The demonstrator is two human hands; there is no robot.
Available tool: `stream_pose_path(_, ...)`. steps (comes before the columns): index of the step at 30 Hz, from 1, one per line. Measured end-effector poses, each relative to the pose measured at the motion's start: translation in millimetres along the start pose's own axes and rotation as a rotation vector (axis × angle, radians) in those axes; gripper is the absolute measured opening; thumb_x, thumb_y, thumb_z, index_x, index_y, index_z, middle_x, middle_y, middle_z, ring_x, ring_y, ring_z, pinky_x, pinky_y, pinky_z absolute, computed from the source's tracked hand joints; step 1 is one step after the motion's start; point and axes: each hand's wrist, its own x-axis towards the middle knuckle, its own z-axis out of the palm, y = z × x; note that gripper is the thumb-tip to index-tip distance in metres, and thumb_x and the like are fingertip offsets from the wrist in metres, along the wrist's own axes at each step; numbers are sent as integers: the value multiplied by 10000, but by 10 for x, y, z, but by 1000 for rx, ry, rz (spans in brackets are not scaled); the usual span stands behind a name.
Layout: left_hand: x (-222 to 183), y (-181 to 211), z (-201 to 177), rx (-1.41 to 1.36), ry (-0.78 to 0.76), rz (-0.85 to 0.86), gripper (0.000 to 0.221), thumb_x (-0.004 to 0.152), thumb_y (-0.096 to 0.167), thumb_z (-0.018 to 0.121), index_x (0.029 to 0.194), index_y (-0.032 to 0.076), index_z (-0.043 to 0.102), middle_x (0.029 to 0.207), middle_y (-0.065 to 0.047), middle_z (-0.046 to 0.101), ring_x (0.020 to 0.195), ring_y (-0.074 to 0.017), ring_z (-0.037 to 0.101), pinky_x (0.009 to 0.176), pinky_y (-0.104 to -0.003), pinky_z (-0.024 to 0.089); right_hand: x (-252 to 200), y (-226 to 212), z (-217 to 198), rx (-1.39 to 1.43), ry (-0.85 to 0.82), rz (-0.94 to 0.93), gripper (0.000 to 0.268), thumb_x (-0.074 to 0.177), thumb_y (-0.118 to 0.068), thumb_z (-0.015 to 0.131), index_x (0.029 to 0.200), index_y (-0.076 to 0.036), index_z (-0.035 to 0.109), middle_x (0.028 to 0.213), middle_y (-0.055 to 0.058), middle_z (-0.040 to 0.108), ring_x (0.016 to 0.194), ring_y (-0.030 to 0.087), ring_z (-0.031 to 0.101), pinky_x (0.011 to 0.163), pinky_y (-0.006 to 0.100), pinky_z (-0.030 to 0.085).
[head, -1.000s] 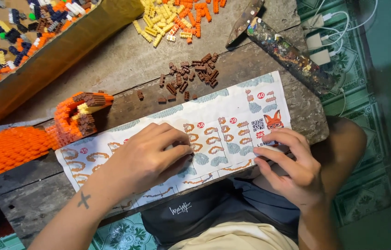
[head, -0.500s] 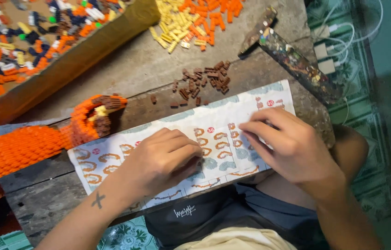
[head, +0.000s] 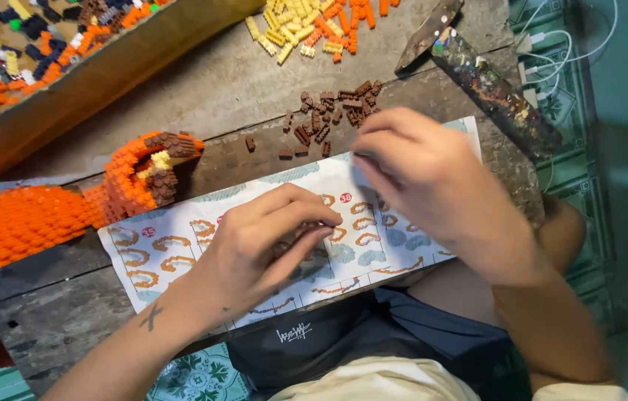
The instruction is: Assembling a 3D character figure using small interlocking plastic blocks and a small hammer on a wooden surface.
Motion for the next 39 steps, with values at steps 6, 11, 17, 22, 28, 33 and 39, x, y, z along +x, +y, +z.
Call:
stream_pose_path(6, 7, 30, 14, -67, 0, -32, 141, 1106, 55, 690, 1220, -14, 735, 1130, -157, 789, 992, -251, 787, 871, -325, 658, -703, -185, -160, 39, 250, 139, 173, 965, 25, 959, 1088, 58, 843, 1071, 183, 861, 937, 233, 846, 893, 321, 674)
stream_pose_path(11, -9, 45, 87, -81, 1, -103, 111, 1089, 115, 723, 1132, 26, 773, 1062, -105, 831, 901, -208, 801, 802, -304, 630, -1126, -288, 103, 129, 384, 216, 236, 826, 82, 1001, 966, 71, 810, 1018, 222, 843, 899, 247, 845, 911, 302, 697)
stream_pose_path(17, -43, 38, 154, -113, -39, -111, 129, 1087, 106, 727, 1187, 57, 792, 1082, -85, 867, 910, -197, 850, 849, -301, 668, -1155, -418, 189, 208, 428, 329, 151, 848, 58, 939, 917, 53, 805, 1002, 208, 848, 883, 222, 848, 900, 287, 681)
stream_pose_path(22, -39, 77, 154, -156, -38, -106, 191, 1095, 92, 701, 1242, 23, 801, 1119, -104, 874, 992, -244, 858, 920, -347, 678, -1064, -480, 295, 202, 449, 337, 183, 863, 67, 949, 982, 30, 814, 1025, 197, 858, 907, 225, 867, 919, 284, 688)
stream_pose_path(28, -75, 99, 186, -216, -15, -283, 218, 1042, 197, 780, 1231, 114, 850, 1061, -49, 912, 880, -106, 852, 757, -223, 683, -874, -620, 445, 215, 537, 227, 142, 878, 95, 905, 958, 97, 787, 973, 234, 848, 870, 257, 880, 865, 294, 726)
stream_pose_path(33, -104, 119, 249, -491, 100, -547, 283, 931, 90, 871, 1198, -3, 847, 1108, -140, 924, 990, -167, 918, 982, -247, 757, -800, -677, 553, 186, 548, 119, 151, 920, 42, 893, 1034, 36, 795, 1062, 237, 854, 939, 268, 904, 881, 316, 747)
stream_pose_path(39, -92, 129, 254, -422, 158, -500, 244, 900, 140, 913, 1114, 29, 880, 1070, -117, 927, 912, -124, 887, 894, -224, 761, -759, -710, 625, 210, 557, 104, 108, 951, 36, 839, 1038, 57, 779, 1070, 277, 838, 964, 320, 900, 898, 354, 759)
